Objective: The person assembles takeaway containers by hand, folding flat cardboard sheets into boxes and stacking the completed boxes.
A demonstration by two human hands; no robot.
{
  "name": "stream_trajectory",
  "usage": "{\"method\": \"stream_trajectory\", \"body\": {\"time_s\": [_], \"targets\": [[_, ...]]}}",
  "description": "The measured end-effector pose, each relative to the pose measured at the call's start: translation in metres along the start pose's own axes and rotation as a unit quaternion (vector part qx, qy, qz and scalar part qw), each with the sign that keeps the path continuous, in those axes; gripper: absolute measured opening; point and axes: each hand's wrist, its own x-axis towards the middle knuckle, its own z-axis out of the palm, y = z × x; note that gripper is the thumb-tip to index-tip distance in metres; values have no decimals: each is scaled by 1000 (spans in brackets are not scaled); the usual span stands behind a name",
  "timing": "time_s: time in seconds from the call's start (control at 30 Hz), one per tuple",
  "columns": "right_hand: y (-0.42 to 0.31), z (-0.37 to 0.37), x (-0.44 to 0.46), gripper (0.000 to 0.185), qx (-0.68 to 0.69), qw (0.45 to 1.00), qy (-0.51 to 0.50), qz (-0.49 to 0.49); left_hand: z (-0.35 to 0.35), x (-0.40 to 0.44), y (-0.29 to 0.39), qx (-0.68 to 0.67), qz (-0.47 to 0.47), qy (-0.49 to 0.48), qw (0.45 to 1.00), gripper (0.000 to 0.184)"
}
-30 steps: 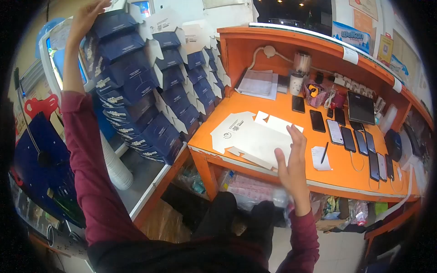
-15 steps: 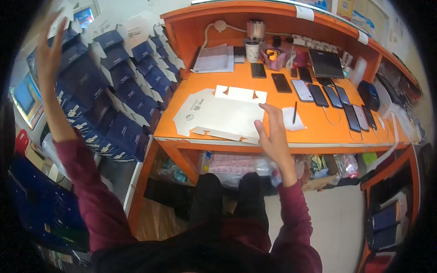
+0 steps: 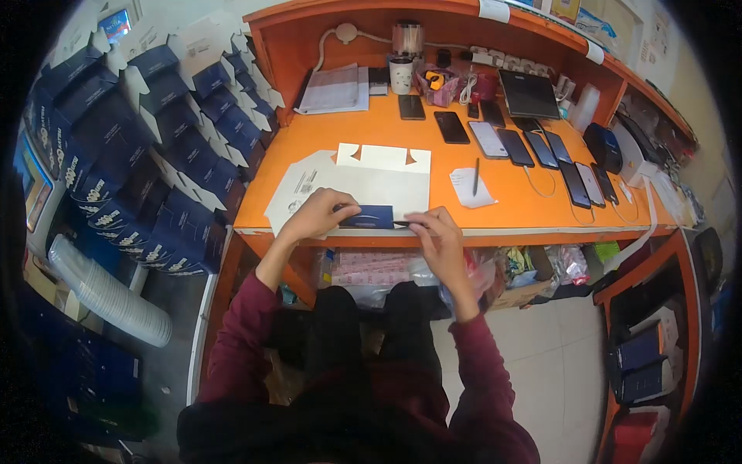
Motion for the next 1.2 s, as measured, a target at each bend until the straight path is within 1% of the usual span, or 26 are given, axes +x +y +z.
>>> {"method": "stream_trajectory", "body": {"time_s": [0.03,0.07,0.1,0.13,0.17,0.23,0.27,0.37,0.47,0.57,0.63,0.7,0.77,0.8,0.87,0.97,1.0,1.1,1.13,1.2], "targets": [[-10,4,1,16,-8,1000,28,9,3,-1,9,-14,-12,7,1000,18],[-22,9,5,13,-16,998,55,17,8,0,14,-32,-53,-11,998,19],[-31,15,8,11,-24,996,84,25,15,-1,18,-50,-37,16,998,19],[-38,22,10,9,-56,993,107,8,22,-2,22,-68,-21,42,997,20],[-41,25,11,10,-90,991,93,-23,27,-4,24,-86,-4,67,994,20],[-45,27,12,12,-158,982,65,-84,28,-5,27,-112,3,71,991,19],[-48,26,13,13,-149,985,31,-79,26,-8,28,-121,-3,65,990,18],[-34,23,15,9,-62,996,-20,-54,21,-16,26,-115,-1,43,992,17],[-24,20,19,8,87,992,-67,63,20,-20,24,-120,2,27,992,17],[-37,20,22,6,-40,993,-106,-25,14,-21,28,-113,9,24,993,17],[-41,22,22,8,-63,993,-65,-78,12,-21,30,-113,12,22,993,17],[-45,21,25,11,-101,987,-64,-110,7,-24,33,-121,10,19,992,17],[-50,16,30,15,-154,975,-101,-120,0,-30,43,-105,-20,20,994,17],[-52,16,29,16,-145,978,-116,-97,-4,-33,50,-97,-34,20,995,17],[-56,15,26,18,-127,980,-143,-50,-9,-56,61,-69,-13,102,992,16],[-40,18,26,15,-53,995,-79,-30,-15,-95,41,43,-5,178,983,19],[-42,19,26,14,-65,994,-79,-33,-18,-100,38,92,-9,196,976,22],[-55,23,27,13,-101,990,-76,-58,-19,-103,36,37,-124,203,971,37],[-64,26,27,13,-118,988,-64,-75,-18,-100,40,94,-136,228,959,41],[-77,36,26,12,-145,982,-56,-107,-16,-96,53,114,-147,267,946,37]]}}
